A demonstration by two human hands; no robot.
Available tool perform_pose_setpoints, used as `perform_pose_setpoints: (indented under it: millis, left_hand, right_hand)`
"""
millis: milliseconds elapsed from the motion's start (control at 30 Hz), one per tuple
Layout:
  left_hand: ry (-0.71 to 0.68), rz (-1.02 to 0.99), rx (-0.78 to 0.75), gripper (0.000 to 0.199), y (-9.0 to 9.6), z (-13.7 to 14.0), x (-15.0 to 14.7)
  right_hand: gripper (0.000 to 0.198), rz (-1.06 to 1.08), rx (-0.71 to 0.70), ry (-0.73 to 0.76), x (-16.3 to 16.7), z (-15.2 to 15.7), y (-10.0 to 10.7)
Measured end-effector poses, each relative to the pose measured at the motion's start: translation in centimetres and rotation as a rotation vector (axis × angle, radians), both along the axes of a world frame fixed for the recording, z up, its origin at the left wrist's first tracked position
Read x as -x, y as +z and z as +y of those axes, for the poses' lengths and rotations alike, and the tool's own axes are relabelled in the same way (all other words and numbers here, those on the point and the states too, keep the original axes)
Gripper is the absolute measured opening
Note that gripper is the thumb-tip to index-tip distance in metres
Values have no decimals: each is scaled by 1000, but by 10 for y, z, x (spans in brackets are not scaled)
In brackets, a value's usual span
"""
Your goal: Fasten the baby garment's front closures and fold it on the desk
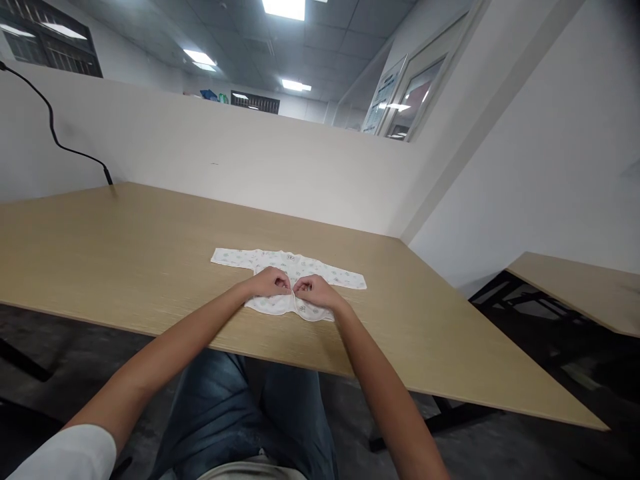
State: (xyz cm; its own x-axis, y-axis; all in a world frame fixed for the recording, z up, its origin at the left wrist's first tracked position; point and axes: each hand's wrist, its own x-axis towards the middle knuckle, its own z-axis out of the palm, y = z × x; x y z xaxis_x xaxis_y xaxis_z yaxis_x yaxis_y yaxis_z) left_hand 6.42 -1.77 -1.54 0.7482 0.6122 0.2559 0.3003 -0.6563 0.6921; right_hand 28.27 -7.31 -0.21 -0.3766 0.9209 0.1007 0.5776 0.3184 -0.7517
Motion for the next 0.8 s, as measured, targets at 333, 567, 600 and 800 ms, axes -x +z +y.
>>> perform_pose_setpoints:
  millis: [333,567,600,800]
  left_hand:
    - [-18,10,47,22,4,-4,2]
    - [-22,29,-3,18,4,-4,1]
    - [-26,30,-12,18,4,-4,1]
    - [1,-21,-15,20,5,-6,1]
  right_hand:
    - [18,11,-51,12,0,1,-4]
    - [16,22,-112,23,1,3,-9]
    - [15,15,-116,22,1,3,-10]
    - [13,-24,-95,-16,4,4,-10]
